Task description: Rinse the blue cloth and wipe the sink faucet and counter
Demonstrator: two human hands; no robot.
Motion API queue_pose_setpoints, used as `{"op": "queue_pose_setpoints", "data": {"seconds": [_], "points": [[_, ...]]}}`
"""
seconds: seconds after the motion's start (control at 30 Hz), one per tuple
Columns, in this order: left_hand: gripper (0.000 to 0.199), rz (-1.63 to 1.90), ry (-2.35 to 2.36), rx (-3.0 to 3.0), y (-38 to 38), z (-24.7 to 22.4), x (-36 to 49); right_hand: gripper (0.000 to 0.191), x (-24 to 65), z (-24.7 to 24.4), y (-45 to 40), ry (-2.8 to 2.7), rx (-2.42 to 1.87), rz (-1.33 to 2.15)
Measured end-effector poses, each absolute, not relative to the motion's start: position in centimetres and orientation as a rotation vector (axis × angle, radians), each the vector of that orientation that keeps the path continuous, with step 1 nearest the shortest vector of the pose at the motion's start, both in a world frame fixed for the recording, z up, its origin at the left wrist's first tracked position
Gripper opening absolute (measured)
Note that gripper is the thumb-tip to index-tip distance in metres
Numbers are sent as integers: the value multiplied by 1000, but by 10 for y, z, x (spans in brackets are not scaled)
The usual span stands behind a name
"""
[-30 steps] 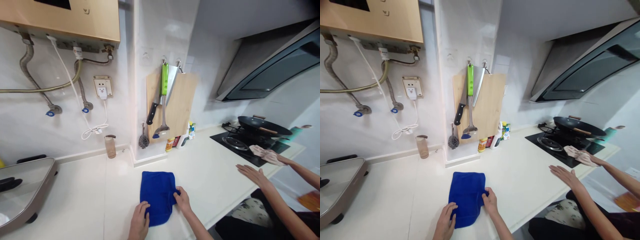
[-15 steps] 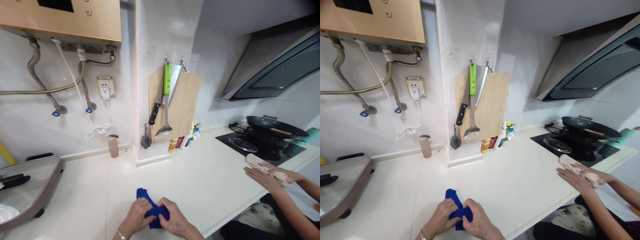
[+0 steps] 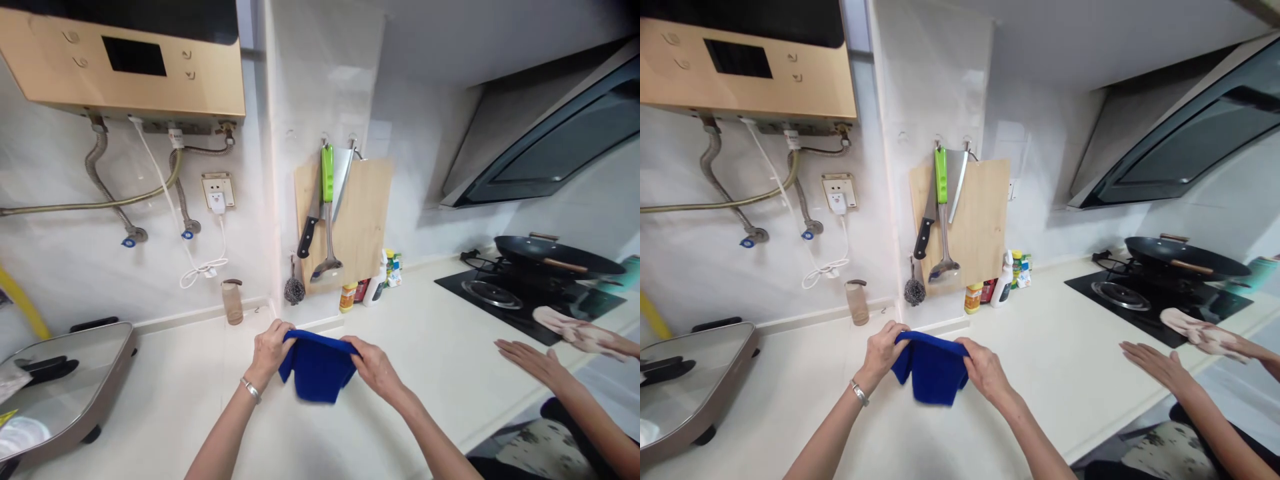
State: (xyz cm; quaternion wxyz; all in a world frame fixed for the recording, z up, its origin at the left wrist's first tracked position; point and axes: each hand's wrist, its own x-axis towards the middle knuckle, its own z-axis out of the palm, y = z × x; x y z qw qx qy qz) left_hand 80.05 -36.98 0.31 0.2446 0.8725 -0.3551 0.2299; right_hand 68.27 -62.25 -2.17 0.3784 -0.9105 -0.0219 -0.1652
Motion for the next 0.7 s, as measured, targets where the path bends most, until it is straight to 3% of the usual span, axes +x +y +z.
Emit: {"op": "queue_pose_setpoints", "data": {"seconds": [0.1, 0.2, 0.5, 0.7], "points": [[19, 847, -1039, 2345, -375, 31, 808, 46, 681, 8, -642, -76, -2345, -672], [18, 879, -1152, 2312, -372, 26, 802, 46, 665, 1, -651, -140, -2350, -758], [23, -95, -1465, 2419, -326, -156, 695, 38, 556, -182, -642, -104, -2288, -106], [30, -370, -1024, 2321, -304, -165, 663, 36, 517, -189, -644, 74, -2190, 9]]}}
